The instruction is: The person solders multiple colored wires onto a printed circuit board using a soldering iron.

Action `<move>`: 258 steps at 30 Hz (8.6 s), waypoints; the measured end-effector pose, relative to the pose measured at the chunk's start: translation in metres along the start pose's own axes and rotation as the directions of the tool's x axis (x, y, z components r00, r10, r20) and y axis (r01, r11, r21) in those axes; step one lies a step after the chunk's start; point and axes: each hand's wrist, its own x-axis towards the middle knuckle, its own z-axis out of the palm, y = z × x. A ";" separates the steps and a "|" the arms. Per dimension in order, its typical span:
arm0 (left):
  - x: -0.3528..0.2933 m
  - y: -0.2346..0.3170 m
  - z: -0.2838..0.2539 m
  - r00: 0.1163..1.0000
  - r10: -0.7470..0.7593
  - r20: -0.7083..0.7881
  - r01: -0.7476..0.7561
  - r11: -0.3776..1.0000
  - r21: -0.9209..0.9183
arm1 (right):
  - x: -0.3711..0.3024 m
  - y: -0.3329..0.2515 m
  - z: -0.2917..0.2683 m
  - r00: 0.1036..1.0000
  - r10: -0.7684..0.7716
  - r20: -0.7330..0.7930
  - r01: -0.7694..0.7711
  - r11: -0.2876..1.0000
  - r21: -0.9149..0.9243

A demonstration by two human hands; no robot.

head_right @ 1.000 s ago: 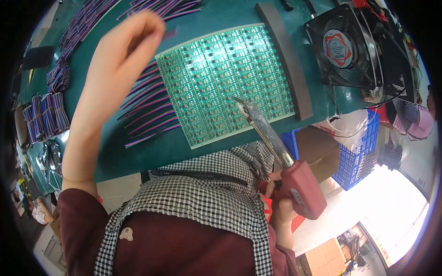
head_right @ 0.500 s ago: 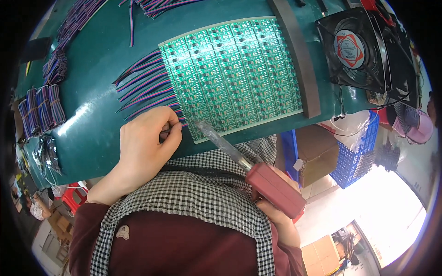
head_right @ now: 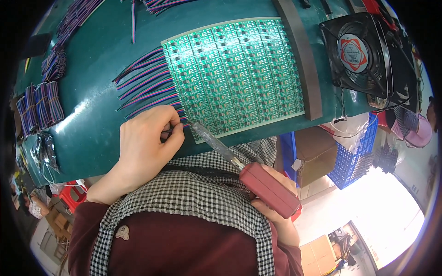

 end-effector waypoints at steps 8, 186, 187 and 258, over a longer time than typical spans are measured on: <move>0.000 0.001 0.000 1.000 -0.006 0.000 0.006 1.000 0.002 | -0.007 0.006 -0.003 0.997 -0.066 -0.032 0.063 0.996 -0.068; -0.020 0.005 0.000 0.998 0.001 -0.060 -0.007 0.996 -0.088 | -0.007 -0.011 -0.003 0.988 0.145 -0.057 -0.142 0.988 0.054; -0.019 0.004 -0.001 0.991 0.068 -0.111 -0.066 0.997 0.028 | -0.006 -0.009 -0.001 0.989 0.128 -0.069 -0.125 0.991 0.039; -0.015 0.014 -0.028 0.994 0.075 0.082 -0.072 0.997 -0.041 | -0.004 -0.019 0.010 0.989 0.097 -0.108 -0.051 0.930 0.365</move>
